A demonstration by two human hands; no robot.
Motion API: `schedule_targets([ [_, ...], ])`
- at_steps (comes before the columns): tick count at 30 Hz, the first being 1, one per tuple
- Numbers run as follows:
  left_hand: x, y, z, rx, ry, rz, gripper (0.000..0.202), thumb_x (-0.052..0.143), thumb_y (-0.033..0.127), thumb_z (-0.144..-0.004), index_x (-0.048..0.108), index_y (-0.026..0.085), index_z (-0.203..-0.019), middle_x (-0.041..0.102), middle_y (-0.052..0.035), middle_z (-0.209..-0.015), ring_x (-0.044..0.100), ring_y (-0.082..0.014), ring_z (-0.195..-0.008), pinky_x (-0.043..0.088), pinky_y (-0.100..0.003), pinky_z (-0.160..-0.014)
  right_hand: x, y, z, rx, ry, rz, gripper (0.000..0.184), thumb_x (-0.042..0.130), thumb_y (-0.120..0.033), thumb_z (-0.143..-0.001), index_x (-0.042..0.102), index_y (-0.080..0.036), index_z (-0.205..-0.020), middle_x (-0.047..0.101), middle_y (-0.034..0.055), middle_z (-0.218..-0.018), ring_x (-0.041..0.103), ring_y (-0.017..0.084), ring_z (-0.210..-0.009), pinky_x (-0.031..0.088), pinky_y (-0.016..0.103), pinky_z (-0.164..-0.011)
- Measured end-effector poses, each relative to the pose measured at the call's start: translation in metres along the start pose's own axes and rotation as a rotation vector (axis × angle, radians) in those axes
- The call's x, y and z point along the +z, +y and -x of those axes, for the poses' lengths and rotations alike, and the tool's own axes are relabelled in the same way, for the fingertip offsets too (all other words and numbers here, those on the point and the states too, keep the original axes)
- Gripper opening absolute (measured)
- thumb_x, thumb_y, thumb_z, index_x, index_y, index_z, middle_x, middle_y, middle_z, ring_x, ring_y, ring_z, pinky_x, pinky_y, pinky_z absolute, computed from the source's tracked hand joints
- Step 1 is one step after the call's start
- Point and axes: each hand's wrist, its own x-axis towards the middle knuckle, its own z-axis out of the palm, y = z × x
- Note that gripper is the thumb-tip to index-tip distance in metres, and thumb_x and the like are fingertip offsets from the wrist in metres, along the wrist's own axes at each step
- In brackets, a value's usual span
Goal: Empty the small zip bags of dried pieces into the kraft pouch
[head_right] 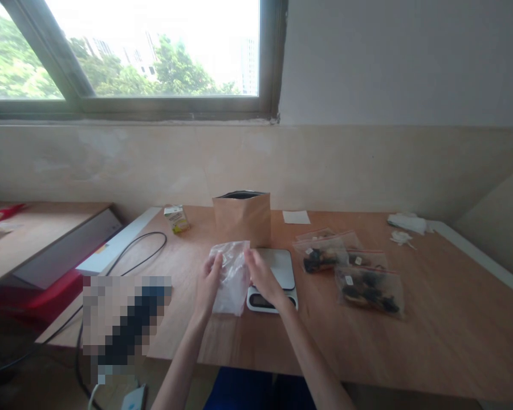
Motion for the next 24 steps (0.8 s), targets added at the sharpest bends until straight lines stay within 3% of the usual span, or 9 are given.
schedule_targets([
  [4,-0.009,0.000,-0.003,0.160,0.161,-0.143,0.028,0.059,0.046,-0.074,0.057,0.019,-0.068,0.056,0.0002,-0.059,0.049,-0.0136,-0.053,0.035,-0.023,-0.051,0.018,0.015,0.016,0.161,-0.195,-0.165,0.055,0.068,-0.052,-0.067,0.046,-0.021,-0.107,0.061,-0.0012,-0.074,0.060,0.013,-0.057,0.047,0.024,-0.050],
  [8,-0.017,-0.008,-0.010,0.168,0.185,-0.223,0.025,0.060,0.043,-0.074,0.054,0.020,-0.065,0.054,-0.0001,-0.058,0.050,-0.0174,-0.056,0.035,-0.026,-0.055,0.024,0.028,0.024,0.201,-0.248,-0.256,0.047,0.068,-0.049,-0.067,0.046,-0.020,-0.097,0.058,-0.0042,-0.067,0.056,0.010,-0.045,0.046,0.023,-0.043],
  [11,-0.021,-0.020,-0.014,0.113,0.152,-0.219,0.021,0.062,0.040,-0.072,0.055,0.021,-0.066,0.056,-0.0023,-0.060,0.055,-0.0223,-0.063,0.038,-0.029,-0.061,0.014,0.032,0.025,0.213,-0.276,-0.225,0.045,0.068,-0.043,-0.068,0.045,-0.020,-0.098,0.057,-0.0040,-0.071,0.057,0.011,-0.047,0.047,0.024,-0.044],
  [14,-0.024,-0.030,-0.017,0.068,0.152,-0.307,0.021,0.067,0.038,-0.067,0.055,0.020,-0.066,0.060,-0.0088,-0.070,0.058,-0.0311,-0.085,0.041,-0.037,-0.076,-0.011,0.032,0.028,0.185,-0.178,-0.074,0.041,0.064,-0.038,-0.072,0.046,-0.021,-0.104,0.056,-0.0028,-0.075,0.058,0.011,-0.052,0.047,0.023,-0.045],
  [16,-0.029,-0.031,-0.021,0.109,0.209,-0.512,0.026,0.068,0.040,-0.064,0.057,0.018,-0.070,0.061,-0.0173,-0.091,0.051,-0.0385,-0.105,0.035,-0.047,-0.090,-0.037,0.029,0.030,0.115,-0.029,0.070,0.034,0.059,-0.039,-0.076,0.050,-0.021,-0.104,0.058,0.0009,-0.082,0.058,0.012,-0.057,0.046,0.023,-0.046],
  [18,-0.037,-0.025,-0.035,0.189,0.300,-0.738,0.034,0.061,0.045,-0.070,0.059,0.014,-0.083,0.052,-0.0232,-0.117,0.041,-0.0428,-0.117,0.026,-0.057,-0.097,-0.068,0.026,0.031,0.034,0.103,0.184,0.029,0.053,-0.042,-0.079,0.055,-0.021,-0.099,0.061,0.0047,-0.088,0.061,0.016,-0.068,0.048,0.026,-0.052],
  [20,-0.045,-0.013,-0.062,0.273,0.342,-0.847,0.036,0.047,0.042,-0.080,0.057,0.012,-0.098,0.045,-0.0234,-0.126,0.038,-0.0405,-0.121,0.025,-0.059,-0.098,-0.100,0.024,0.031,-0.050,0.248,0.274,0.027,0.050,-0.044,-0.080,0.058,-0.022,-0.094,0.064,0.0069,-0.090,0.062,0.020,-0.078,0.051,0.030,-0.061],
  [22,-0.048,0.001,-0.101,0.437,0.253,-0.830,0.032,0.046,0.030,-0.081,0.055,0.011,-0.105,0.047,-0.0227,-0.125,0.040,-0.0352,-0.121,0.028,-0.052,-0.101,-0.131,0.027,0.029,-0.118,0.390,0.409,0.026,0.047,-0.043,-0.081,0.060,-0.022,-0.090,0.065,0.0087,-0.093,0.062,0.023,-0.084,0.052,0.036,-0.069],
  [24,-0.042,0.010,-0.143,0.495,0.059,-0.693,0.025,0.048,0.018,-0.077,0.058,0.014,-0.100,0.053,-0.0192,-0.119,0.045,-0.0303,-0.118,0.029,-0.046,-0.103,-0.157,0.034,0.025,-0.194,0.485,0.540,0.026,0.044,-0.040,-0.081,0.060,-0.022,-0.088,0.065,0.0104,-0.095,0.061,0.025,-0.089,0.051,0.040,-0.075],
])
